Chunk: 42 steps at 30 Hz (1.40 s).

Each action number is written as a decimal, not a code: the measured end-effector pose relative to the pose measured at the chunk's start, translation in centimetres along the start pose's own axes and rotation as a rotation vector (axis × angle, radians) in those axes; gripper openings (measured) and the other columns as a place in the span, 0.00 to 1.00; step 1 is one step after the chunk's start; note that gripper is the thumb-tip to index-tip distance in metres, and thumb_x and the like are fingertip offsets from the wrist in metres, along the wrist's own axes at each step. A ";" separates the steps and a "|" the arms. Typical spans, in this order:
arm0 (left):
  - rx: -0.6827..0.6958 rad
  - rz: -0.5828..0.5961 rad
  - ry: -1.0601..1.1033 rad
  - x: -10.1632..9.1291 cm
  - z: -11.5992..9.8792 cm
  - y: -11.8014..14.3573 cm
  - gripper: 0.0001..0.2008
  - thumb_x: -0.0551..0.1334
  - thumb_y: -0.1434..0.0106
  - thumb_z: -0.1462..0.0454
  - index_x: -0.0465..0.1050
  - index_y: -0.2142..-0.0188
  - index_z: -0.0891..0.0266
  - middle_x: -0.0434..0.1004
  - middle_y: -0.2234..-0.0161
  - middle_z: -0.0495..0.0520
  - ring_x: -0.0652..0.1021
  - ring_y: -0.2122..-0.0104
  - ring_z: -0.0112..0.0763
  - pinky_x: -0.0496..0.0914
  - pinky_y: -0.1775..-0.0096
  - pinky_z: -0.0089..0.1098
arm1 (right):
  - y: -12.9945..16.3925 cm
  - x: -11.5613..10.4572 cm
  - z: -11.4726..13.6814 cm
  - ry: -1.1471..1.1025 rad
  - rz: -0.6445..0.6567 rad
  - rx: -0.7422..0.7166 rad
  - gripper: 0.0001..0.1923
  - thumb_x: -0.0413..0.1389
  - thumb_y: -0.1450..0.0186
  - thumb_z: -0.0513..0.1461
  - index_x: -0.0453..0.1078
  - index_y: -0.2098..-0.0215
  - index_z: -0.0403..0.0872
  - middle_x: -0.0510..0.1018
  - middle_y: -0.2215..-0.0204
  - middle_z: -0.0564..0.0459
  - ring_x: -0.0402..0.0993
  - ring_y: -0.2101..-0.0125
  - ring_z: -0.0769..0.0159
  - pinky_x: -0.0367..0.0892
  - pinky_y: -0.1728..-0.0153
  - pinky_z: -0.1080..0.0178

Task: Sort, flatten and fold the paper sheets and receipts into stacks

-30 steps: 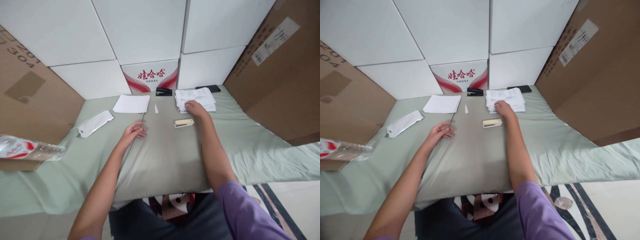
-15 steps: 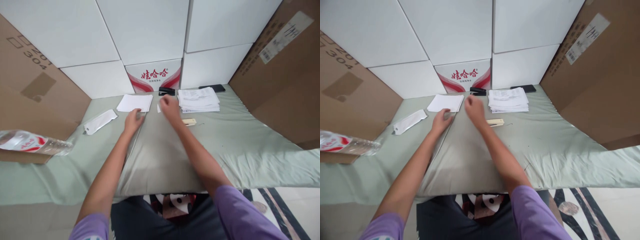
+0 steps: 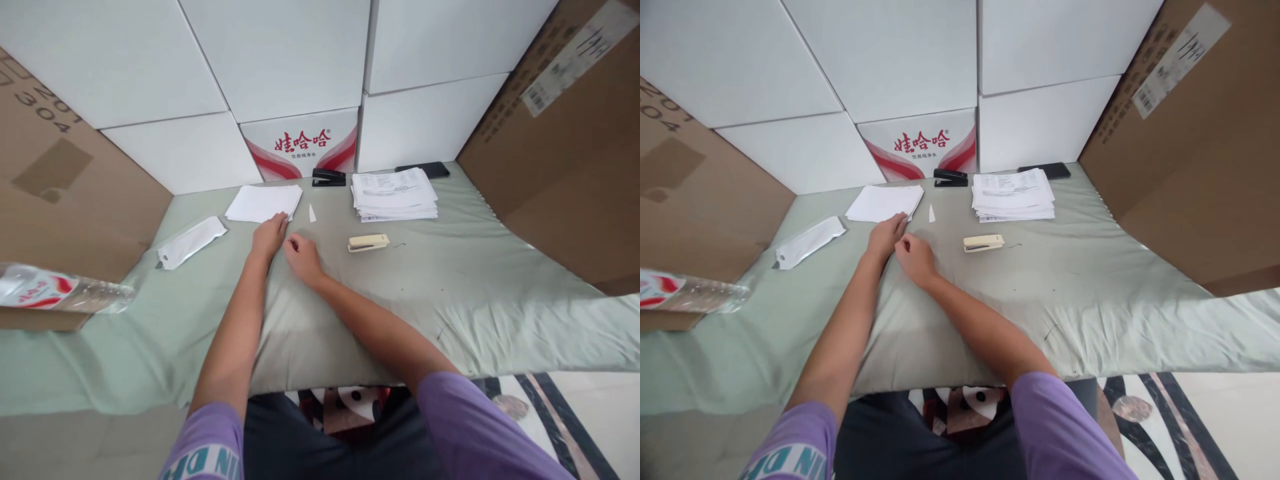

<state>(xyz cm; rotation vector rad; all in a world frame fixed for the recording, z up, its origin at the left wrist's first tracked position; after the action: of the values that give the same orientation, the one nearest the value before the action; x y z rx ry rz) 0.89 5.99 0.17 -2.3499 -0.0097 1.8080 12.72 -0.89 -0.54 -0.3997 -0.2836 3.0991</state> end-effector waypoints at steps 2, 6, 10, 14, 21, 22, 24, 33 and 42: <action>-0.047 -0.047 -0.044 -0.3 0.4 -0.3 0.22 0.47 0.26 0.56 0.73 0.42 0.57 0.80 0.47 0.63 0.79 0.49 0.48 0.69 0.52 0.39 | 0.0 0.0 0.0 -0.015 -0.012 0.000 0.09 0.49 0.36 0.40 0.61 0.74 0.49 0.66 0.78 0.60 0.59 0.75 0.70 0.52 0.71 0.65; -0.135 -0.186 -0.032 -1.2 1.5 -0.5 0.19 0.49 0.27 0.57 0.78 0.53 0.59 0.83 0.59 0.64 0.80 0.58 0.46 0.67 0.58 0.37 | 0.1 -0.1 -0.1 -0.051 -0.025 0.005 0.09 0.49 0.36 0.40 0.61 0.74 0.49 0.65 0.79 0.60 0.59 0.75 0.70 0.52 0.70 0.65; -0.134 -0.344 0.141 -2.3 2.5 -0.2 0.16 0.52 0.29 0.58 0.78 0.63 0.60 0.82 0.65 0.59 0.78 0.64 0.40 0.65 0.60 0.34 | 0.0 -0.2 0.0 -0.086 -0.039 -0.011 0.09 0.49 0.36 0.40 0.61 0.75 0.49 0.64 0.79 0.61 0.59 0.75 0.70 0.52 0.71 0.65; -0.146 -0.439 0.317 -2.9 3.4 -0.1 0.12 0.58 0.32 0.56 0.75 0.67 0.60 0.78 0.70 0.53 0.74 0.69 0.35 0.63 0.62 0.33 | -0.1 -0.2 0.0 -0.123 -0.050 -0.021 0.10 0.49 0.36 0.39 0.60 0.76 0.49 0.62 0.79 0.61 0.59 0.75 0.70 0.53 0.70 0.65; -0.125 -0.548 0.513 -3.8 3.5 0.1 0.14 0.60 0.33 0.56 0.67 0.74 0.59 0.60 0.79 0.45 0.63 0.75 0.29 0.58 0.69 0.31 | -0.2 -0.4 -0.4 -0.157 -0.078 -0.018 0.10 0.49 0.35 0.39 0.61 0.75 0.49 0.62 0.79 0.61 0.60 0.75 0.71 0.53 0.71 0.65; -0.118 -0.574 0.540 -4.0 3.5 0.2 0.14 0.59 0.32 0.57 0.67 0.73 0.59 0.61 0.78 0.45 0.63 0.75 0.29 0.58 0.69 0.31 | -0.3 -0.4 -0.5 -0.157 -0.083 -0.022 0.10 0.49 0.35 0.39 0.61 0.75 0.49 0.63 0.79 0.61 0.60 0.75 0.71 0.54 0.71 0.66; -0.118 -0.637 0.580 -4.5 3.6 0.4 0.13 0.57 0.31 0.59 0.69 0.71 0.60 0.64 0.77 0.45 0.64 0.74 0.28 0.58 0.69 0.30 | -0.4 -0.3 -0.6 -0.178 -0.089 -0.022 0.10 0.50 0.35 0.39 0.62 0.75 0.48 0.64 0.79 0.61 0.61 0.75 0.71 0.54 0.71 0.66; 0.187 -0.388 0.616 -6.1 -1.2 1.2 0.11 0.62 0.35 0.56 0.78 0.66 0.62 0.76 0.74 0.49 0.72 0.74 0.27 0.66 0.68 0.28 | -1.1 -0.6 -1.4 -0.758 -0.118 0.214 0.17 0.56 0.34 0.48 0.66 0.51 0.48 0.79 0.56 0.50 0.77 0.71 0.70 0.67 0.80 0.71; 0.204 -0.010 0.814 -4.0 -2.9 0.9 0.18 0.61 0.36 0.51 0.78 0.63 0.63 0.84 0.65 0.58 0.83 0.63 0.38 0.74 0.60 0.34 | -1.8 -1.5 -3.0 -0.749 -0.261 0.448 0.22 0.53 0.40 0.34 0.68 0.47 0.44 0.81 0.58 0.47 0.79 0.67 0.62 0.80 0.71 0.57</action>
<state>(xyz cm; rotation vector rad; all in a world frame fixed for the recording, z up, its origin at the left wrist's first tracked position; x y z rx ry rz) 2.53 4.29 4.64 -2.7166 0.2514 0.6920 14.87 1.40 -2.72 0.7433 0.3383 2.7809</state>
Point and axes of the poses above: each hand's wrist, its own y-axis away from the middle knuckle, its own x-axis out of the palm, z = x × y, the point moved 7 cm from there along -y, towards the middle knuckle
